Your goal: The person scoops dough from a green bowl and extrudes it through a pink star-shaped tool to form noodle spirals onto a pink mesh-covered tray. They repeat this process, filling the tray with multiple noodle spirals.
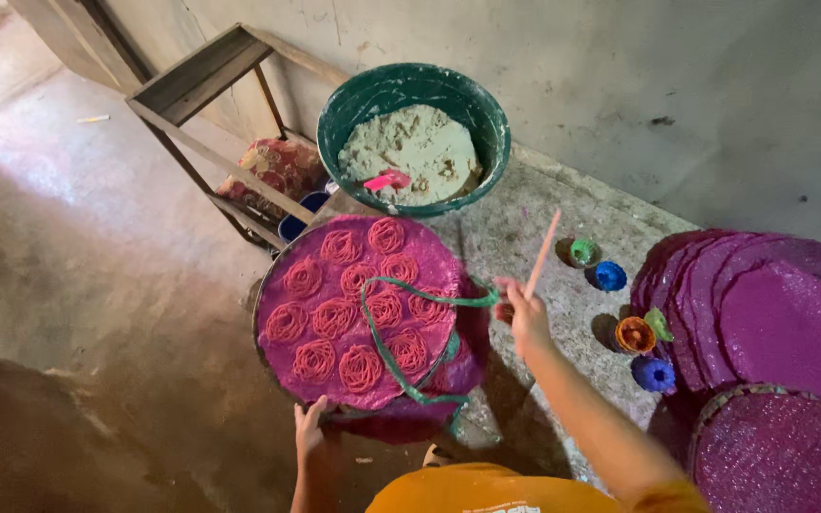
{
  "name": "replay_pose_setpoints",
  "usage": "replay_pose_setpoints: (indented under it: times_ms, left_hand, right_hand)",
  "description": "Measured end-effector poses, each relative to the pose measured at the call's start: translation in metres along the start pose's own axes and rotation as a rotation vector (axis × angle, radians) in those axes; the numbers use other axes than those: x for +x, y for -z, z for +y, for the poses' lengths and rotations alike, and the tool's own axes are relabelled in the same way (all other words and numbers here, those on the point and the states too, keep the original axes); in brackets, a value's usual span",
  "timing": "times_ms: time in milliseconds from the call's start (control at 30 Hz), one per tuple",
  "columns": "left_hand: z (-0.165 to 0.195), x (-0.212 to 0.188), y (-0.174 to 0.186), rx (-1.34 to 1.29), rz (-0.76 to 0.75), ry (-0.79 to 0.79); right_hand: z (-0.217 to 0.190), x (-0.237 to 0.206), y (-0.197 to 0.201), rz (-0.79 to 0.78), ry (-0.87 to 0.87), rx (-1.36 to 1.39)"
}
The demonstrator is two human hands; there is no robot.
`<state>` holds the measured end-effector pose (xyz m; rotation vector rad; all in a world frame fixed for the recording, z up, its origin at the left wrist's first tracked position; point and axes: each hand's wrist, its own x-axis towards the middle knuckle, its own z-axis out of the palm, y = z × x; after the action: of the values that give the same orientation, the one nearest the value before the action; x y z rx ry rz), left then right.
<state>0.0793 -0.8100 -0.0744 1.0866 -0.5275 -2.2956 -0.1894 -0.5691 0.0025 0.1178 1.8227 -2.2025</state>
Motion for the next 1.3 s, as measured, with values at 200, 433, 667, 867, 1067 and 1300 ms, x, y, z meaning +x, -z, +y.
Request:
replay_pose_setpoints:
  times_ms: [200, 433, 667, 867, 1067, 1300]
  left_hand:
    - [0.012, 0.0, 0.002, 1.093, -0.269, -0.997]
    - [0.044, 0.001, -0.007, 0.211, 0.064, -0.325]
    - [0.06, -0.002, -0.002, 0.031, 0.087, -0.394]
    - [0.08, -0.001, -0.008, 0.022, -0.058, -0.401]
    - [0.102, 0.034, -0.012, 0.025, -0.206, -0.461]
    - [0.13, 0.061, -0.019, 0.228, -0.245, -0.513]
  right_hand:
    - [-0.071, 0.102, -0.084, -0.098, -0.006, 0.105]
    - [-0.096, 0.123, -0.118, 0.176, -0.167, 0.044]
    - [-0.076, 0.123, -0.08, 0.157, -0.253, -0.151]
    - [-0.035, 0.099, 0.021, 0.139, -0.1, -0.04]
    - [0.013, 0.039, 0.127, 0.169, -0.107, -0.005]
    - [0.051, -0.044, 0.227, 0.351, -0.14, 0.056]
